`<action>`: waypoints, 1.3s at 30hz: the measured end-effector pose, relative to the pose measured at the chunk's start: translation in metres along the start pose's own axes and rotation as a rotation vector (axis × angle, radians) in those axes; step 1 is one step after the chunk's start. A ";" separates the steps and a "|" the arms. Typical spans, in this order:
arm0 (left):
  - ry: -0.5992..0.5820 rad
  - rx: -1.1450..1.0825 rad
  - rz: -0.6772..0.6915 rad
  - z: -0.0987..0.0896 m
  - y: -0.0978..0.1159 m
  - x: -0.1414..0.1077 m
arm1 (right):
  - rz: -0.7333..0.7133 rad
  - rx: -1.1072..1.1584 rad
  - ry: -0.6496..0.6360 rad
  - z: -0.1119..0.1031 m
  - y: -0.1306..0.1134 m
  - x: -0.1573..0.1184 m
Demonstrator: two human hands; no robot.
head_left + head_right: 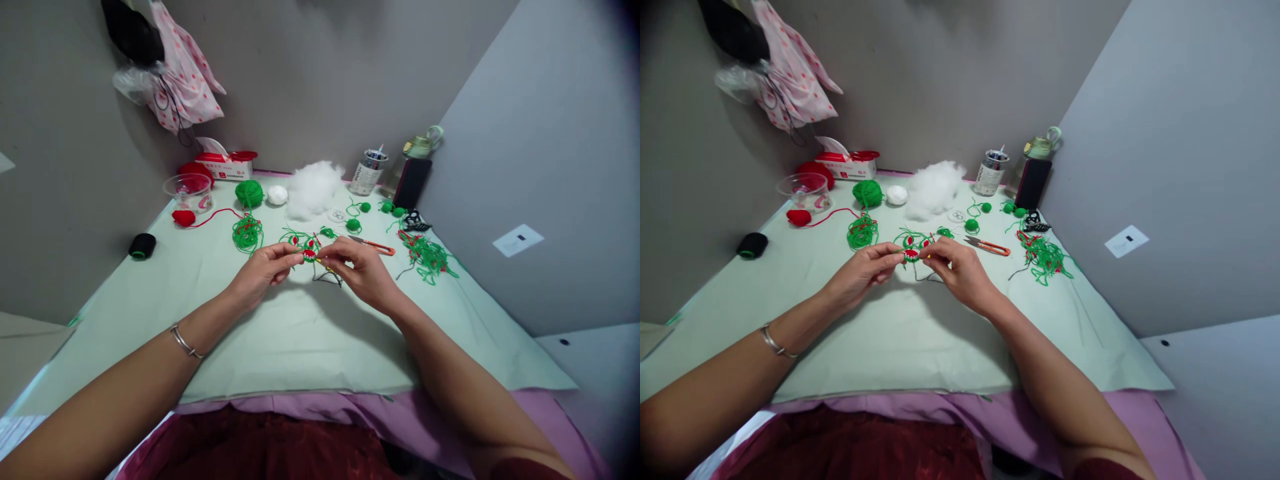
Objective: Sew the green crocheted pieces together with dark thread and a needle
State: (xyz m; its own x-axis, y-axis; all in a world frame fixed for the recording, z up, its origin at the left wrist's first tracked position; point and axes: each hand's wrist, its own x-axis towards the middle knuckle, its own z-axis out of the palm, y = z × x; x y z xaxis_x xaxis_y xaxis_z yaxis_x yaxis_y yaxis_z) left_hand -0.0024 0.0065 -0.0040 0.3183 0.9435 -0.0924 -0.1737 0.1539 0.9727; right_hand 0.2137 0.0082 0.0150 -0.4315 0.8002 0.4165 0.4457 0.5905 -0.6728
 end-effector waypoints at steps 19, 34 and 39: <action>-0.079 0.014 -0.040 0.002 0.001 0.000 | 0.039 0.089 -0.022 0.004 0.001 0.002; 0.052 0.280 0.092 0.009 -0.006 -0.001 | -0.185 -0.358 0.037 0.020 -0.028 -0.005; 0.141 0.285 0.108 0.003 0.001 0.000 | -0.036 0.240 0.144 -0.043 -0.073 -0.018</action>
State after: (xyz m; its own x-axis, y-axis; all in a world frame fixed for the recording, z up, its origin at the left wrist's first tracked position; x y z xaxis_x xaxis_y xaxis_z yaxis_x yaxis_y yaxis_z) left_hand 0.0001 0.0057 -0.0024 0.1765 0.9843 0.0050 0.0743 -0.0184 0.9971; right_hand 0.2228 -0.0445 0.0827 -0.3201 0.7962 0.5135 0.2266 0.5906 -0.7745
